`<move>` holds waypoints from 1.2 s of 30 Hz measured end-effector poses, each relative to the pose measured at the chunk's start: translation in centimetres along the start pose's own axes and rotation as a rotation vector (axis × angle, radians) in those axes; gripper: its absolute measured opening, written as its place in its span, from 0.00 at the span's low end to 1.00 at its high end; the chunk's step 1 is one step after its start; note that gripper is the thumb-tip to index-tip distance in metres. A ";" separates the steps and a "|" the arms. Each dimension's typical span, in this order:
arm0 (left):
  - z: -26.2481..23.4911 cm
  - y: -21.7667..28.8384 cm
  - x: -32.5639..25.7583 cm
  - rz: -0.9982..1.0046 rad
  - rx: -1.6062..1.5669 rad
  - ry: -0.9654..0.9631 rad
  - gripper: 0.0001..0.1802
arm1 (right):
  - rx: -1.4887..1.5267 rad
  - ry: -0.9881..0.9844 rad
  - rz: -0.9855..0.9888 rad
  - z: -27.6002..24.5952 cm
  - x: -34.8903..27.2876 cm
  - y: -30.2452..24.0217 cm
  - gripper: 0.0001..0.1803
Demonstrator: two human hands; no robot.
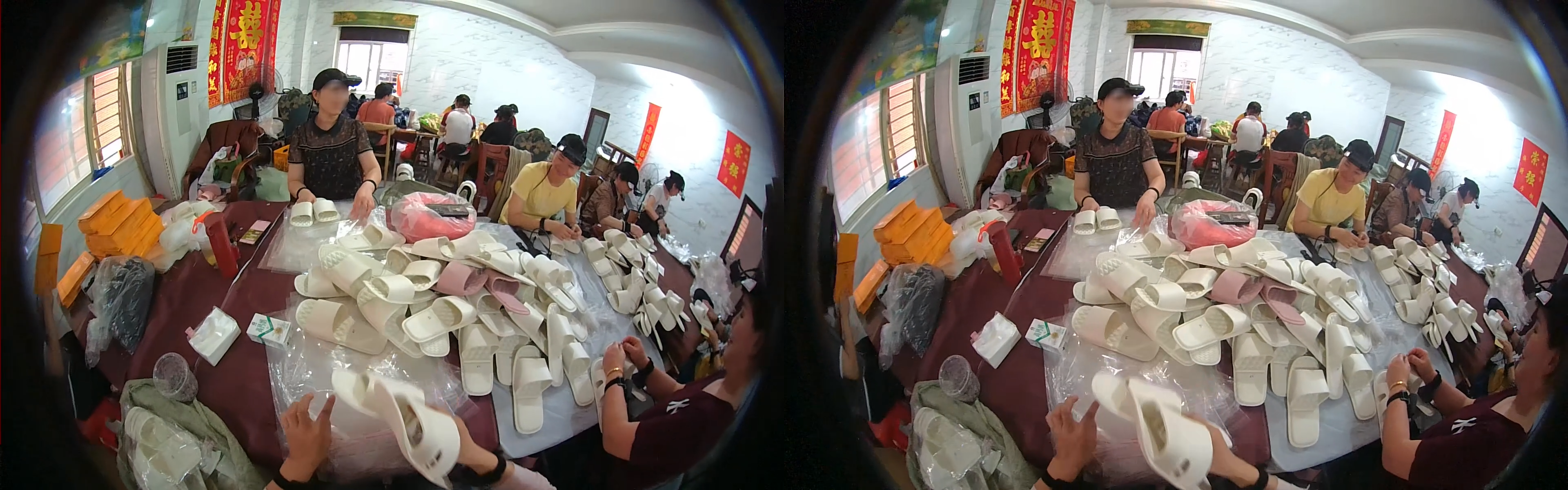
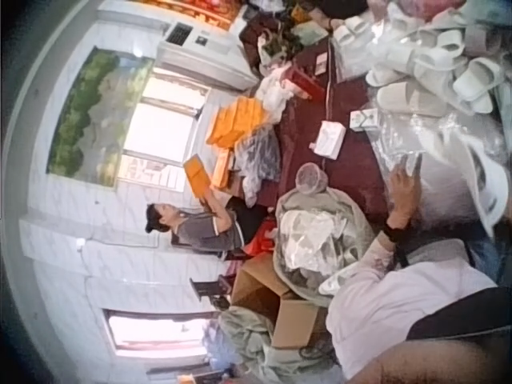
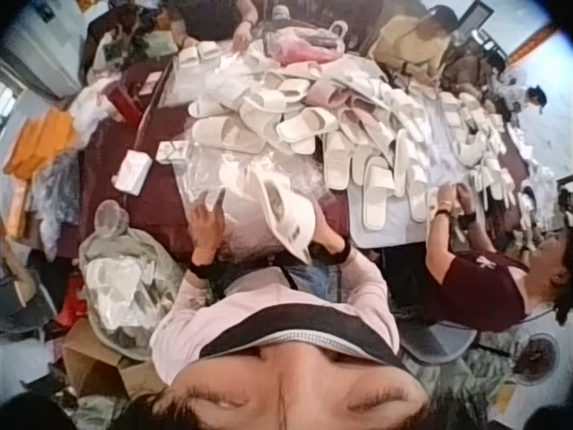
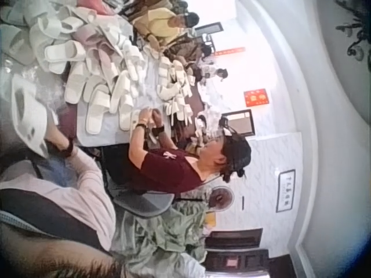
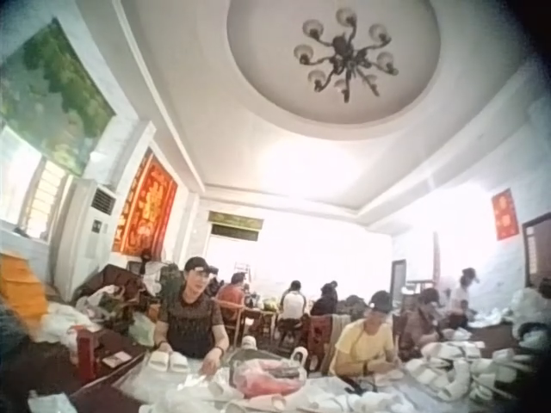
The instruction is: Gathering and organizing white slipper components into plastic bags in a manufacturing workshop.
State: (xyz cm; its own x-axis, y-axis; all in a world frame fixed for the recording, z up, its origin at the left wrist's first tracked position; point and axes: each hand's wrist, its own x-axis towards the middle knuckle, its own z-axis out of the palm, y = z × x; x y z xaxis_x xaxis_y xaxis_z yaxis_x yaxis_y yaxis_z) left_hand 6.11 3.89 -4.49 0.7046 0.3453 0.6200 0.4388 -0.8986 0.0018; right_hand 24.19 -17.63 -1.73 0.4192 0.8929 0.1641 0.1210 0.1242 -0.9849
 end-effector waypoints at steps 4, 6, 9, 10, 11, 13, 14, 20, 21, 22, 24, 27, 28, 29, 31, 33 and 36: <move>-1.9 -1.0 1.3 -0.029 0.054 -0.094 0.23 | 0.056 -0.143 0.160 -0.3 -2.2 -1.9 0.25; 0.2 -2.7 0.6 -0.094 -0.350 -0.307 0.26 | 0.125 -0.132 0.200 0.2 -2.5 -1.6 0.24; 0.7 -2.9 1.3 0.010 -0.402 -0.299 0.28 | 0.325 -0.079 0.319 1.0 -3.5 -0.5 0.23; 0.5 -3.0 1.6 0.068 -0.500 -0.263 0.29 | 0.393 -0.065 0.360 1.4 -3.9 0.0 0.22; 0.2 -3.0 1.8 0.124 -0.486 -0.305 0.32 | 0.462 -0.052 0.401 1.8 -4.2 0.4 0.22; -0.2 -2.2 2.6 0.096 -0.532 -0.353 0.33 | 0.598 -0.030 0.485 2.5 -4.6 1.0 0.20; -0.3 -1.9 2.7 0.072 -0.584 -0.397 0.34 | 0.666 -0.021 0.527 2.8 -4.6 1.2 0.20; -1.4 -0.6 3.2 0.266 -0.563 -0.408 0.38 | -0.008 0.110 0.234 2.2 -4.8 0.7 0.19; -1.6 -0.1 3.1 0.267 -0.477 -0.367 0.38 | 0.023 0.135 0.267 2.2 -4.8 -0.4 0.19; -1.7 0.2 3.0 0.269 -0.393 -0.327 0.38 | 0.054 0.162 0.302 2.1 -4.9 -1.0 0.19; -1.4 0.5 2.8 0.247 -0.334 -0.301 0.37 | -0.239 0.112 0.052 1.4 -5.5 0.3 0.20; -1.1 0.5 2.5 0.203 -0.292 -0.277 0.33 | -0.424 -0.089 -0.233 0.5 -5.7 0.0 0.20; -1.0 0.3 2.5 0.176 -0.300 -0.274 0.32 | -0.314 -0.239 -0.272 0.3 -5.3 -0.9 0.19; -1.2 0.2 2.5 0.161 -0.297 -0.315 0.29 | -0.312 -0.233 -0.259 0.3 -5.0 -1.4 0.19; -1.3 -0.4 2.3 0.216 -0.252 -0.356 0.28 | -0.317 -0.255 -0.290 0.8 -4.7 -2.1 0.16; -1.5 -0.4 2.4 0.272 -0.206 -0.394 0.27 | -0.346 -0.221 -0.282 0.9 -4.9 -1.3 0.16; -2.3 -0.4 2.8 0.298 -0.215 -0.465 0.27 | -0.419 -0.177 -0.289 0.9 -5.0 -0.6 0.17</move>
State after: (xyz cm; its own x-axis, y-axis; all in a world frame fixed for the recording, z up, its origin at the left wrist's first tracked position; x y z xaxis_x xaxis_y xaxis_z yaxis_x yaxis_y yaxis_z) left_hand 6.62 4.63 -0.90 0.9719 0.1085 0.2090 0.0958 -0.9930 0.0697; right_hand 21.24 -21.81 -2.03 0.1625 0.9117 0.3774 0.5723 0.2244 -0.7887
